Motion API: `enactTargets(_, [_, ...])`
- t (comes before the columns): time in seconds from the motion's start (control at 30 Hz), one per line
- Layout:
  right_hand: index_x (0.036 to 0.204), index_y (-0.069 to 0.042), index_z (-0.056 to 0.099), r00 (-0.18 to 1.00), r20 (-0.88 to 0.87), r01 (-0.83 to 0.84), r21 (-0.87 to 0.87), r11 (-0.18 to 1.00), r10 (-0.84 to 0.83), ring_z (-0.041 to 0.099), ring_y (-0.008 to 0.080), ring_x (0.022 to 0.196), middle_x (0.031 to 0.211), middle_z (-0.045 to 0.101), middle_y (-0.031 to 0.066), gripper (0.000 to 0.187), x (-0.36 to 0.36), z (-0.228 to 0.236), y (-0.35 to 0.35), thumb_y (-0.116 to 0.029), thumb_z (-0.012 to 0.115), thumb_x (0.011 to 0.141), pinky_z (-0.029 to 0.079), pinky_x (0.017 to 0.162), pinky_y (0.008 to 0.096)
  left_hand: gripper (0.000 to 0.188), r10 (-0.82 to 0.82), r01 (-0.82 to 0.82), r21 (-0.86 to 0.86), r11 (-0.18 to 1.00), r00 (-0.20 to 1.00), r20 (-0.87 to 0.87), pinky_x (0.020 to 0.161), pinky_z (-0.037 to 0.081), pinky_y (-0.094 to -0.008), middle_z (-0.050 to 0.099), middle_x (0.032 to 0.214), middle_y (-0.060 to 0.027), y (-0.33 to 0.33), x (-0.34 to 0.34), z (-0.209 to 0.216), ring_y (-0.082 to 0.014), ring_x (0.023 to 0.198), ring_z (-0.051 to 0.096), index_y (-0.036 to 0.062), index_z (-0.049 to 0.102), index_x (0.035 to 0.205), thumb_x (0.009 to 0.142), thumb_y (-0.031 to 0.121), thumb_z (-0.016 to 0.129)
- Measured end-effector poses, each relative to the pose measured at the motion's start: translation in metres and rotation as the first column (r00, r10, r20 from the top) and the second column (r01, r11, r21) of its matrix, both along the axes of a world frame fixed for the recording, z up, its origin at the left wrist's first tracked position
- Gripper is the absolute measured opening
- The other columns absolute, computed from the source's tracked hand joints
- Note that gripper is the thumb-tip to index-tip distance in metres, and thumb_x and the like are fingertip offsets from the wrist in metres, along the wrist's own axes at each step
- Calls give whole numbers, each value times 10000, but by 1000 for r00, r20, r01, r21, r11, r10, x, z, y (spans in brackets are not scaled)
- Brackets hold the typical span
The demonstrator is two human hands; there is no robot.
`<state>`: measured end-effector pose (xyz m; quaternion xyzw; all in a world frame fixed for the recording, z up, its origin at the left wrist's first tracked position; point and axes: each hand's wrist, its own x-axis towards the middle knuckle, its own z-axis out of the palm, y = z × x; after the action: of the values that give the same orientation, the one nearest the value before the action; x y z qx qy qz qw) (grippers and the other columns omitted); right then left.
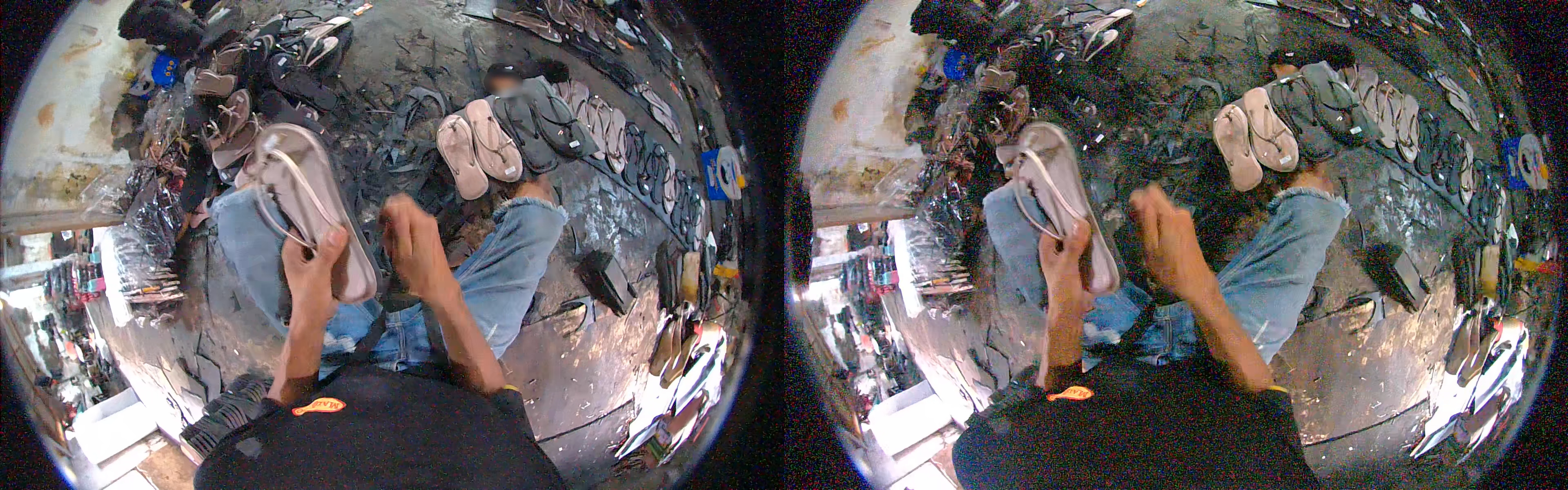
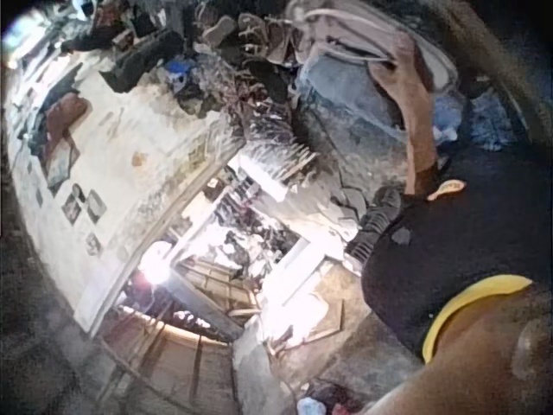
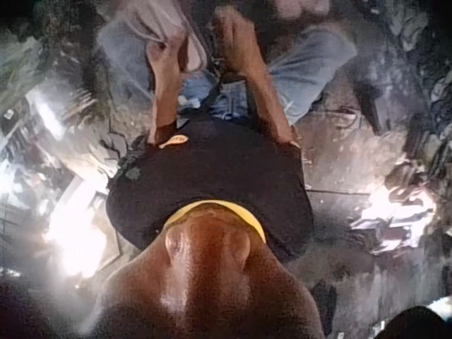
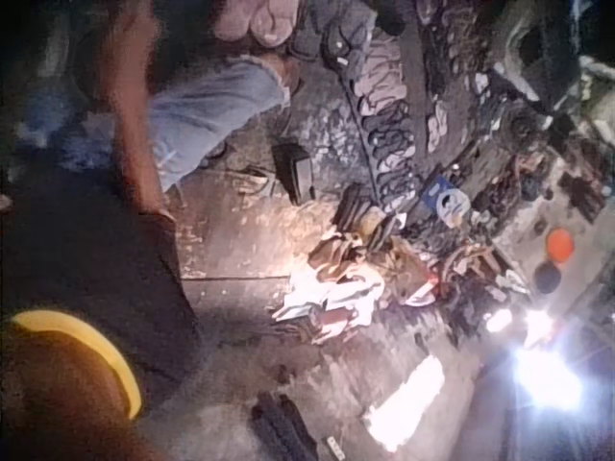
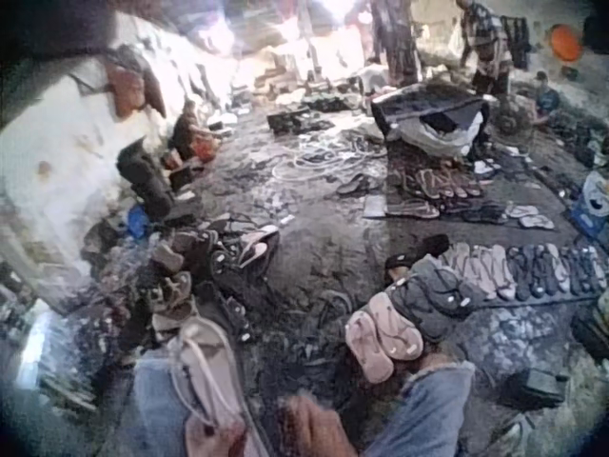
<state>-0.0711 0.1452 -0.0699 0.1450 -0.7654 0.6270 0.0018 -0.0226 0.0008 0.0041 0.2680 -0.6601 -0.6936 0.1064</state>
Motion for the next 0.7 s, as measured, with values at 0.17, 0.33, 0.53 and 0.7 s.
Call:
enactTargets(0.17, [1113, -59, 581, 959, 266, -73, -110, 991, 100, 554, 264, 575, 648, 532, 120, 210, 16, 32, 11, -230, 479, 1046, 432, 548, 375, 199, -9, -13, 333, 943, 998, 64, 683, 515, -294, 649, 882, 2, -14, 13, 28, -102, 788, 610, 82, 624, 1010, 933, 243, 711])
enactTargets(0.33, [1043, -73, 553, 914, 367, -221, 82, 972, 176, 623, 412, 623, 676, 589, 203, 183, 88, 31, 38, -253, 547, 1011, 465, 563, 462, 200, 71, -83, 255, 964, 996, 56, 614, 534, -293, 673, 893, -33, -20, 22, 3, -141, 721, 652, 74, 609, 1065, 952, 230, 663])
enactTargets(0.53, [963, -76, 512, 994, 107, -20, 300, 954, -13, 627, 455, 681, 719, 626, 227, 279, 24, -1, -9, -343, 588, 994, 467, 584, 541, 400, -23, -4, 257, 966, 994, 104, 644, 564, -318, 678, 956, -76, -17, 24, 9, -179, 750, 674, 30, 569, 1230, 926, 267, 674])
enactTargets(0.7, [1028, -69, 566, 997, 50, -61, 225, 973, 51, 633, 467, 724, 795, 639, 243, 307, -51, 25, -30, -371, 513, 1028, 483, 602, 522, 543, -71, 44, 206, 978, 990, 125, 660, 560, -307, 676, 975, -94, -25, 30, 7, -186, 741, 663, 26, 525, 1271, 873, 342, 717])
